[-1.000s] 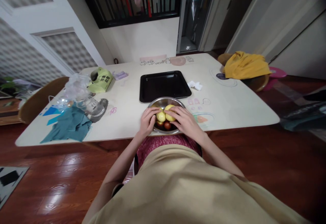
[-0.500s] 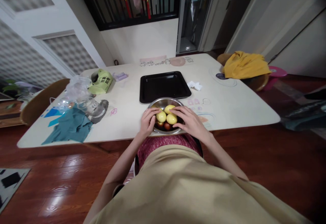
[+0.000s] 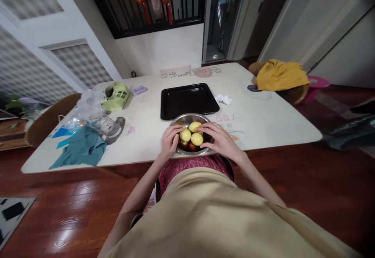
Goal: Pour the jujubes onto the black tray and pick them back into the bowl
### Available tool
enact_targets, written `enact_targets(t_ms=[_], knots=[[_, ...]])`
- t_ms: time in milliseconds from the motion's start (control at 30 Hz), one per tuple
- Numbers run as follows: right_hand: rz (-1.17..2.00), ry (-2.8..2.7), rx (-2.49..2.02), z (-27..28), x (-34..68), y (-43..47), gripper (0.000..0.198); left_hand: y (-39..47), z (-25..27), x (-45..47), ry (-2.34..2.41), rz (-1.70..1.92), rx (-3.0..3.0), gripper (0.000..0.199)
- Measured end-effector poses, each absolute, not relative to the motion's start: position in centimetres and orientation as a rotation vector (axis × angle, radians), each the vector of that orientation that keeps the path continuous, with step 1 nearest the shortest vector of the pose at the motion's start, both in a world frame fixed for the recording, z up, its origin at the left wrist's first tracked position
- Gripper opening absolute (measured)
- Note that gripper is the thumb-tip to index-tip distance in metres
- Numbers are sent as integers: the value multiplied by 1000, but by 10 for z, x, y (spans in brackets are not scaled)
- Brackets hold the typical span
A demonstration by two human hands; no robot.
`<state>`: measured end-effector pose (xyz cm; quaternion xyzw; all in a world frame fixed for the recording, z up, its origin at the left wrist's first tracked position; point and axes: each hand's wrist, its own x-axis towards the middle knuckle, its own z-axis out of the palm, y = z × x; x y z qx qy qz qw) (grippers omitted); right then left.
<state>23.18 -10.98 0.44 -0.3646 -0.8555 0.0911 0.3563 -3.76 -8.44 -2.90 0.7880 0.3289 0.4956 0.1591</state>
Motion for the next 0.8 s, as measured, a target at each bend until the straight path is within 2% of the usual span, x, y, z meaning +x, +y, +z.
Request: enact_targets(t_ms=[567,800], knots=[[285,-2209,-922,4,233,-108,60,-82,-31,-37,917,1446,2275,45],[350,-2218,-907,4,231,-108,44,-82,-31,-37,920,1442,2265,46]])
